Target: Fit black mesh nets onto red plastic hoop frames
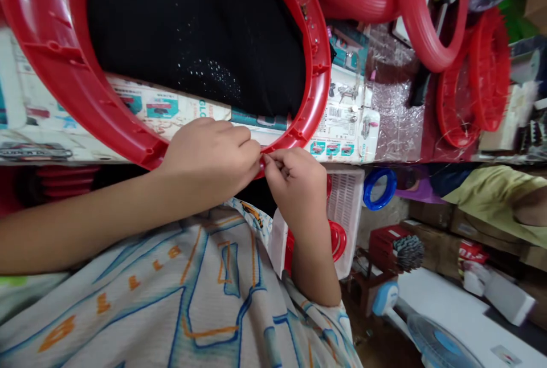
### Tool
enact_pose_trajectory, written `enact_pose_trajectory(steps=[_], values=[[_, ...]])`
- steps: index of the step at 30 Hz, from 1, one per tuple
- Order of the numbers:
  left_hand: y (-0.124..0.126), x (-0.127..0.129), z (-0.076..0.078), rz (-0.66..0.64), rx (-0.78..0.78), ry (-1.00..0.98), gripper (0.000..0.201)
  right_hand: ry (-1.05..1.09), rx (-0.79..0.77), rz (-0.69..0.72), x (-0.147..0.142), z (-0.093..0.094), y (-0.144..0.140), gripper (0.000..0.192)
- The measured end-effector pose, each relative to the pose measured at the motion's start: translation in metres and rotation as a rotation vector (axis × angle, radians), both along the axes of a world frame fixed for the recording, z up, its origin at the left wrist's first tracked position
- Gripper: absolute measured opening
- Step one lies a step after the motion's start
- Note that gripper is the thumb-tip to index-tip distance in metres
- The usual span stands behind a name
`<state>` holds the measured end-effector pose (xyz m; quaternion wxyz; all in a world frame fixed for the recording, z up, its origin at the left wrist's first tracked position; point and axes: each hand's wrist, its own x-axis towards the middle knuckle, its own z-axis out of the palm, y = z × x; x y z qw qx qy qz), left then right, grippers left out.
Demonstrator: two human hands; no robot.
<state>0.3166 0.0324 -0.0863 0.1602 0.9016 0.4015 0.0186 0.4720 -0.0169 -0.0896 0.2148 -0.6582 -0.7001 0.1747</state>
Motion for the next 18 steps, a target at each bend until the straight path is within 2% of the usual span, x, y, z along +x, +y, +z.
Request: enact_pose_trajectory(steps=[3, 6, 10, 14, 18], values=[[0.004, 0.001, 0.0, -0.022, -0.039, 0.014, 0.021, -0.117, 0.022, 0.03, 0.0, 0.012, -0.001, 0.011], [0.005, -0.002, -0.003, -0.042, -0.01, 0.019, 0.022, -0.263, 0.054, 0.155, 0.003, 0.022, 0.002, 0.011], [0.003, -0.01, -0.007, -0.096, 0.046, 0.027, 0.025, -0.303, 0.098, 0.28, 0.009, 0.022, 0.013, 0.013], [0.006, -0.021, -0.007, -0.151, 0.081, 0.065, 0.027, -0.196, 0.11, 0.244, 0.012, 0.01, 0.016, 0.011], [0.012, -0.03, -0.005, -0.225, 0.046, 0.121, 0.032, -0.105, 0.096, 0.166, 0.006, 0.0, 0.009, 0.012]])
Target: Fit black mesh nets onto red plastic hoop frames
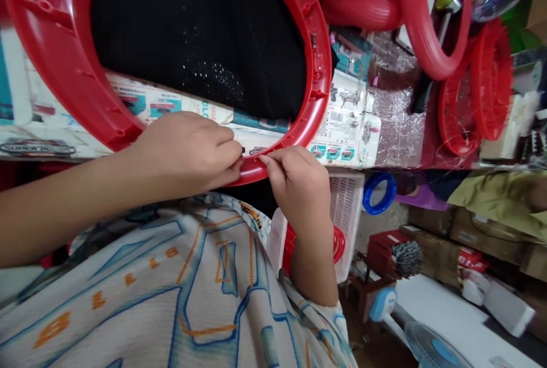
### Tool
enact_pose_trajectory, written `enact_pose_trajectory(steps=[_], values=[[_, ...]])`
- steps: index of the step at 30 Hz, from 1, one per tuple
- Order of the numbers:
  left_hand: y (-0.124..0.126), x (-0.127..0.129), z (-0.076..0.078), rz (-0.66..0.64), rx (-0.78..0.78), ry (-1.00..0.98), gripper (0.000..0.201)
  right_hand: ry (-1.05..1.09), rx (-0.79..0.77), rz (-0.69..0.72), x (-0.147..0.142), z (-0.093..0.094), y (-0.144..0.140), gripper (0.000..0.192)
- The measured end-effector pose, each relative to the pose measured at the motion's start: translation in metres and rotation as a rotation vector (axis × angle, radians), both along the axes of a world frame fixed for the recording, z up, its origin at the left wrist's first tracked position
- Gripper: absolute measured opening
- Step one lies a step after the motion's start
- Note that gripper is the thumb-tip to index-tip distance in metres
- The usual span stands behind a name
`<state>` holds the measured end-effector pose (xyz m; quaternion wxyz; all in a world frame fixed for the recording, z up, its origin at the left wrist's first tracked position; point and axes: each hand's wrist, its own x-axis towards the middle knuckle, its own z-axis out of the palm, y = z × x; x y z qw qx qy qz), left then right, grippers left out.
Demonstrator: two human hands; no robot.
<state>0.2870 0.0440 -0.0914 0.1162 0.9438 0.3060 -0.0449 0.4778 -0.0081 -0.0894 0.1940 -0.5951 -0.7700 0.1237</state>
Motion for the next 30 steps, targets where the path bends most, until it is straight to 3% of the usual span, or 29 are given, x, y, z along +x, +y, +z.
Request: enact_pose_trajectory(steps=[7, 11, 14, 17, 22, 27, 30], values=[[0.005, -0.002, 0.009, -0.014, -0.061, 0.107, 0.042, 0.032, 0.028, -0.187, -0.014, -0.006, -0.017, 0.012], [0.015, -0.018, 0.007, -0.076, -0.091, 0.133, 0.04, 0.039, -0.019, -0.128, -0.017, -0.005, -0.021, 0.013], [0.022, -0.038, -0.001, -0.172, 0.018, -0.011, 0.038, 0.055, -0.051, -0.026, -0.022, -0.006, -0.022, 0.018], [0.019, -0.047, -0.006, -0.228, 0.203, -0.188, 0.035, 0.051, -0.056, -0.026, -0.027, -0.008, -0.022, 0.02], [-0.007, -0.032, -0.003, -0.093, 0.371, -0.276, 0.015, 0.06, -0.024, -0.015, -0.028, -0.009, -0.021, 0.018], [-0.016, -0.021, -0.008, 0.028, 0.312, -0.298, 0.025, 0.043, -0.037, -0.013, -0.027, -0.003, -0.02, 0.017], [-0.012, -0.02, -0.008, 0.086, 0.187, -0.253, 0.029, 0.021, -0.061, -0.005, -0.028, 0.005, -0.019, 0.016]])
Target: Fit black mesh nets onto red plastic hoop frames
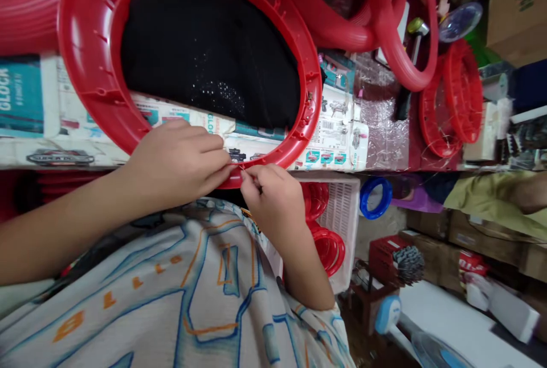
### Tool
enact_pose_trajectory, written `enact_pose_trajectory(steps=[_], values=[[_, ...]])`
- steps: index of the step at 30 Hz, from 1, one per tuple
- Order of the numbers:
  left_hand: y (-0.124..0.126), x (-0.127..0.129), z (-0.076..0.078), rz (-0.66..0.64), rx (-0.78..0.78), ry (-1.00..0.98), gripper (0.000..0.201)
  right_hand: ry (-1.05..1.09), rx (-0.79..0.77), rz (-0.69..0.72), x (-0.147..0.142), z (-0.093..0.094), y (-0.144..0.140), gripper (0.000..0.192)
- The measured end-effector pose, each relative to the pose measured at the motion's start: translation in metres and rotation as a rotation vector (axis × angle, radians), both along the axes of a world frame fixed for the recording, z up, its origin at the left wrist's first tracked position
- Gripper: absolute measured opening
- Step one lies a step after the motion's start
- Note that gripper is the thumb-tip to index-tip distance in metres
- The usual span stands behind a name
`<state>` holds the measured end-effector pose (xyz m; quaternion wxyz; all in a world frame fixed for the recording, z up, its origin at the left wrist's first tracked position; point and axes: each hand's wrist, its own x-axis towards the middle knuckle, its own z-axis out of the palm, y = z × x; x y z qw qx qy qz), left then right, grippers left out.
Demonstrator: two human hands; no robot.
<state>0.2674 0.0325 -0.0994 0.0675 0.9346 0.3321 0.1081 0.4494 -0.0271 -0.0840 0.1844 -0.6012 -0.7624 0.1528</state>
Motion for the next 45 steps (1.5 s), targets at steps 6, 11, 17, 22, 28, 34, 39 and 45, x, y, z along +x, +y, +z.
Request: enact_pose_trajectory(steps=[6, 11, 17, 22, 28, 34, 39, 45], values=[[0.005, 0.006, 0.012, 0.075, -0.239, 0.196, 0.035, -0.11, 0.001, 0.104, 0.001, 0.012, 0.008, 0.019], [0.005, 0.007, 0.013, 0.081, -0.256, 0.205, 0.038, -0.146, 0.025, 0.151, 0.005, 0.014, 0.015, 0.017], [0.006, 0.006, 0.011, 0.076, -0.259, 0.194, 0.037, -0.103, 0.041, 0.149, 0.011, 0.008, 0.022, 0.011], [0.006, 0.005, 0.011, 0.074, -0.269, 0.171, 0.038, -0.037, 0.024, 0.092, 0.015, 0.002, 0.019, 0.009], [0.003, 0.004, 0.008, 0.09, -0.234, 0.112, 0.04, -0.032, 0.005, 0.007, 0.013, -0.001, 0.014, 0.013], [0.002, 0.004, 0.007, 0.08, -0.212, 0.146, 0.043, -0.037, 0.015, -0.034, 0.01, 0.001, 0.011, 0.015], [0.004, 0.006, 0.009, 0.064, -0.244, 0.193, 0.043, -0.025, 0.064, 0.006, 0.01, -0.002, 0.014, 0.011], [0.005, 0.006, 0.009, 0.061, -0.248, 0.199, 0.042, 0.085, -0.017, -0.025, 0.011, -0.005, 0.016, 0.012]])
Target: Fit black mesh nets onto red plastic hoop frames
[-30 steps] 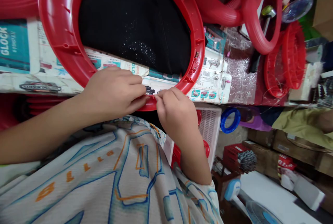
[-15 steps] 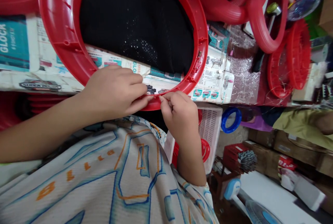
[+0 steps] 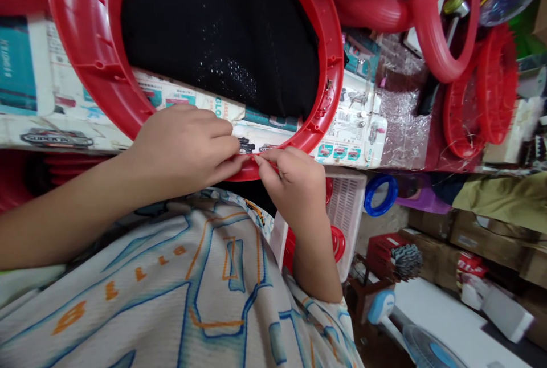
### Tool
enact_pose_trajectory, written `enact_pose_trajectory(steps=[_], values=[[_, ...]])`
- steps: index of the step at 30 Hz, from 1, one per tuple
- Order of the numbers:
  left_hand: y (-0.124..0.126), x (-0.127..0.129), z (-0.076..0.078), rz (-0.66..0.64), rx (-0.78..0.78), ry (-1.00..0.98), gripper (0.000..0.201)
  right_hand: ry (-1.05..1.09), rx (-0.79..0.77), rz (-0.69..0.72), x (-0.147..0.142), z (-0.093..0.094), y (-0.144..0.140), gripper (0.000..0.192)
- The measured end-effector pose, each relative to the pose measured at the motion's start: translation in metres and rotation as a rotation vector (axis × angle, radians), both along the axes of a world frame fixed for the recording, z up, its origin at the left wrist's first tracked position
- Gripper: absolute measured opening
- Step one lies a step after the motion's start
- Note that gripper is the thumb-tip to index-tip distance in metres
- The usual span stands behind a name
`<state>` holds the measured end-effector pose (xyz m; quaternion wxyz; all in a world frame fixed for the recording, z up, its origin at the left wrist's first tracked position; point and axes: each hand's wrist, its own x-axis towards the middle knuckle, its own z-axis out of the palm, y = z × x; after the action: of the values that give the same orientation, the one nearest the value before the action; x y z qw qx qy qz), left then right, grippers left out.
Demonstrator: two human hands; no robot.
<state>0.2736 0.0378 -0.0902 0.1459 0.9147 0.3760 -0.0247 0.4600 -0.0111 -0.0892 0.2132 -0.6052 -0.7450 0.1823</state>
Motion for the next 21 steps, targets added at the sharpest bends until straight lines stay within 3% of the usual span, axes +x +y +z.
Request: enact_pose_trajectory(steps=[8, 12, 16, 21], values=[[-0.001, -0.006, -0.007, 0.007, 0.08, -0.086, 0.047, 0.167, -0.039, -0.227, -0.014, 0.001, -0.009, 0.014], [-0.001, -0.007, -0.008, 0.011, 0.12, -0.137, 0.049, 0.197, -0.075, -0.238, -0.017, 0.0, -0.01, 0.017], [0.0, -0.003, -0.003, 0.034, 0.033, -0.039, 0.05, 0.172, -0.121, -0.293, -0.019, 0.001, -0.012, 0.018], [0.001, 0.0, -0.003, -0.012, 0.061, 0.016, 0.058, 0.107, -0.152, -0.289, -0.011, 0.01, -0.013, 0.011]])
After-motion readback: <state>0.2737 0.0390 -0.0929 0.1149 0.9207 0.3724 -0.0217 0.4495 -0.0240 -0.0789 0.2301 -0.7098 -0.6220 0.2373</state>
